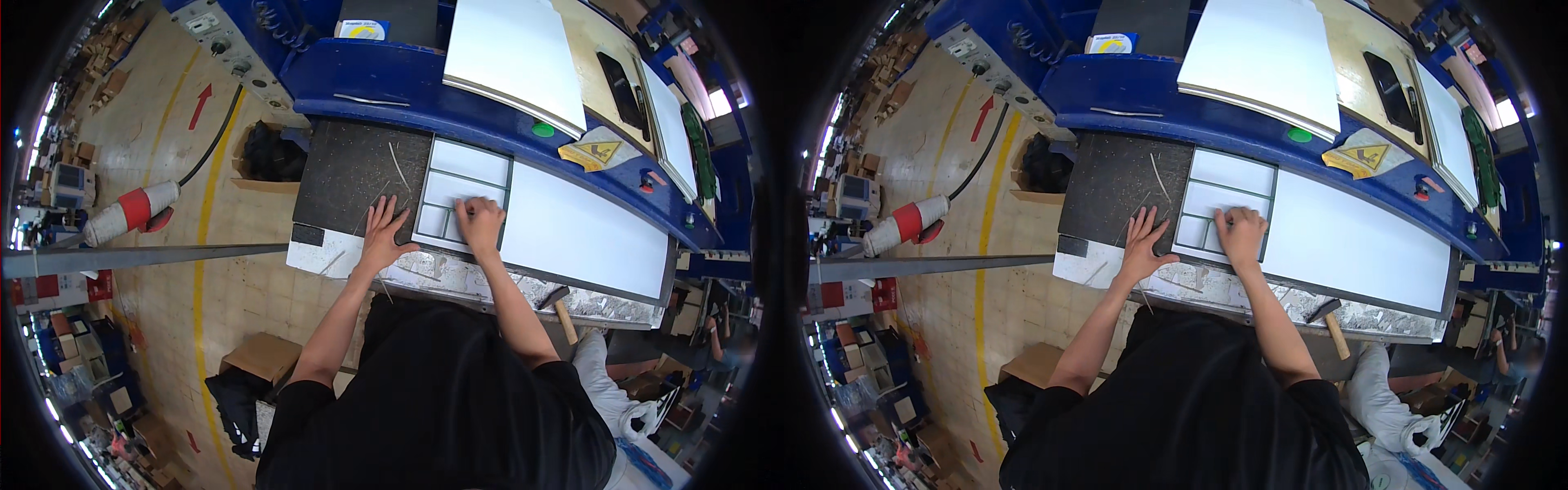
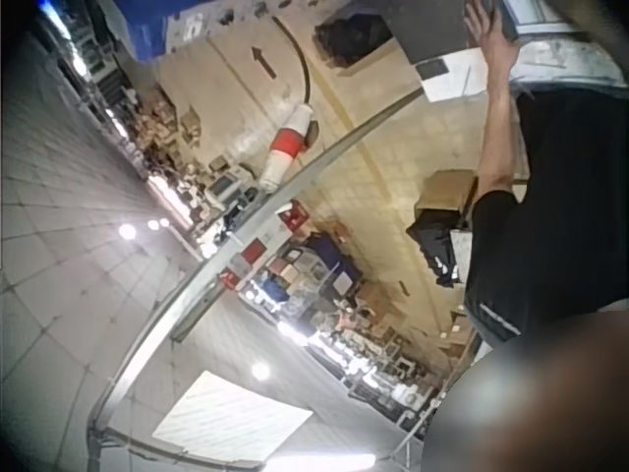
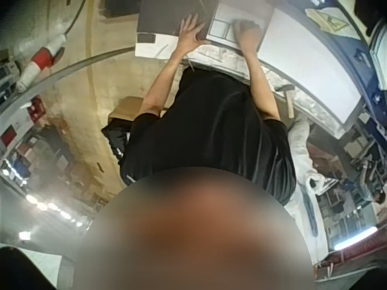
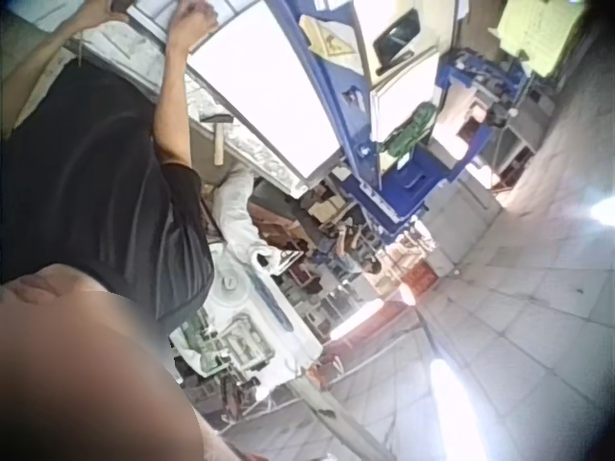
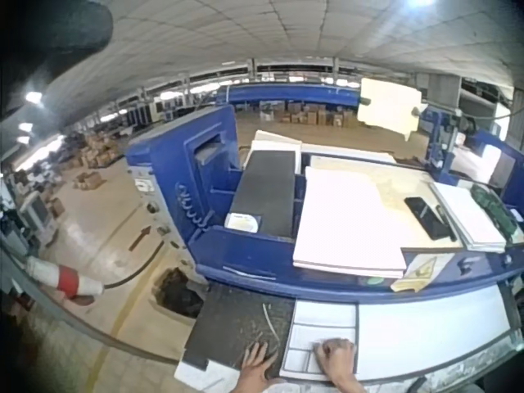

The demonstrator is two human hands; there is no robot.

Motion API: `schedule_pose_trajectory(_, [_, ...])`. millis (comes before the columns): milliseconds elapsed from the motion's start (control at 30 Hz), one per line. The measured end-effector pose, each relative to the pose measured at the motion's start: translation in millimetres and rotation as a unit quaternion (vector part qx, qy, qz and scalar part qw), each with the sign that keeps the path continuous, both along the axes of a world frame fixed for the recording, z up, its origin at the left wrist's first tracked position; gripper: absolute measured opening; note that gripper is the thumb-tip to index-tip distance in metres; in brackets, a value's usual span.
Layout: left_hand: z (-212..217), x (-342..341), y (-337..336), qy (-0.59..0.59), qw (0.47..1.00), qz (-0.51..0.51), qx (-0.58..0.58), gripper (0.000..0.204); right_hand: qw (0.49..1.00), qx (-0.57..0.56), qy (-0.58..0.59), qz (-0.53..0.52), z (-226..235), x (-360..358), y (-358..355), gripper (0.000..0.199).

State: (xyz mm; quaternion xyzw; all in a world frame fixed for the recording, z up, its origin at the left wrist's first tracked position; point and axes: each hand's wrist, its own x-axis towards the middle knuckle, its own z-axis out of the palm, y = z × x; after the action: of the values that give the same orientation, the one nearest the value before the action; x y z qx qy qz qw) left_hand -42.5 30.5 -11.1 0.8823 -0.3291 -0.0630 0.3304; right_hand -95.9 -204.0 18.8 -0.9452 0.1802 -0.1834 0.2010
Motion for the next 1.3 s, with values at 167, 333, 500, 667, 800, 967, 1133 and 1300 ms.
schedule_pose_trajectory(167, [-3, -11, -11, -0.025, 0.998, 0.055, -0.029, 0.072, 0.991, 0.023, 0.001, -0.134, 17, -5, -59, 0.040])
schedule_pose_trajectory(333, [-2, -14, -19, -0.037, 0.997, 0.056, -0.033, 0.068, 0.981, 0.132, 0.140, -0.032, -4, 3, -119, 0.067])
schedule_pose_trajectory(500, [-5, -15, -16, -0.048, 0.996, 0.066, -0.032, 0.063, 0.960, 0.212, 0.156, 0.100, 2, -7, -124, 0.084])
schedule_pose_trajectory(667, [-3, -15, -17, -0.045, 0.997, 0.063, -0.026, 0.063, 0.957, 0.226, 0.157, 0.090, 4, -10, -119, 0.084])
schedule_pose_trajectory(800, [-5, -18, -16, -0.046, 0.997, 0.060, -0.023, 0.064, 0.957, 0.226, 0.144, 0.107, 6, -13, -115, 0.083])
schedule_pose_trajectory(967, [-5, -18, -14, -0.057, 0.997, 0.058, -0.018, 0.065, 0.964, 0.218, 0.114, 0.099, -1, -17, -112, 0.079])
schedule_pose_trajectory(1133, [-5, -19, -13, -0.046, 0.997, 0.056, -0.017, 0.064, 0.969, 0.216, 0.088, 0.082, -9, -24, -106, 0.074])
schedule_pose_trajectory(1300, [-6, -18, -15, -0.049, 0.997, 0.060, -0.019, 0.063, 0.972, 0.211, 0.077, 0.074, -12, -25, -105, 0.072])
